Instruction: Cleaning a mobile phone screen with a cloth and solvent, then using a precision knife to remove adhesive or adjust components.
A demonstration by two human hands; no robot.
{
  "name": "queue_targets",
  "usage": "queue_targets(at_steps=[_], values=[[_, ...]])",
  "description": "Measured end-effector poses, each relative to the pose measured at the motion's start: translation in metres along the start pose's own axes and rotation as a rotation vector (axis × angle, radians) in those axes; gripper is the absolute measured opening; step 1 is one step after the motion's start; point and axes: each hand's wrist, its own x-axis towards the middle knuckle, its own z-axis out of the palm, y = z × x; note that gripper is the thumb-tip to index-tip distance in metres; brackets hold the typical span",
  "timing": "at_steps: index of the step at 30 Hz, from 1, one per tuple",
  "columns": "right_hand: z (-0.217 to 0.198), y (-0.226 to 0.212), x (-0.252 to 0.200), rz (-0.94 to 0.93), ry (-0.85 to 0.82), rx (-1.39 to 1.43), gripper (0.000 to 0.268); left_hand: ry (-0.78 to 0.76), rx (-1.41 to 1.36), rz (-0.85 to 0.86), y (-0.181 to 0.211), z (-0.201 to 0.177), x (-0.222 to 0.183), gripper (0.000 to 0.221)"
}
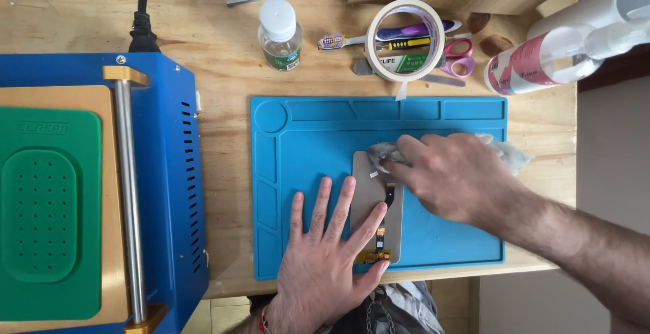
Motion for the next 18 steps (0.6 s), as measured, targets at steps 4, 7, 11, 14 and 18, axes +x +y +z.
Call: queue_targets(at_steps=[4,7,11,14,18], values=[[0.002,-0.002,0.010,-0.046,0.091,0.019,0.039,0.024,-0.017,-0.016,0.001,0.001,0.003,0.083],[-0.004,0.001,0.001,0.023,-0.102,0.043,0.044,0.008,-0.004,-0.008,0.000,0.000,-0.002,0.084],[-0.002,-0.001,0.005,-0.026,0.084,-0.015,0.028,0.020,-0.017,-0.003,0.000,0.003,0.003,0.084],[-0.002,-0.006,-0.009,-0.022,0.057,-0.002,0.031,0.002,-0.013,-0.010,-0.002,0.001,0.001,0.084],[0.001,-0.008,0.009,-0.077,0.132,0.068,0.041,0.012,-0.025,-0.020,0.000,0.002,0.001,0.083]])
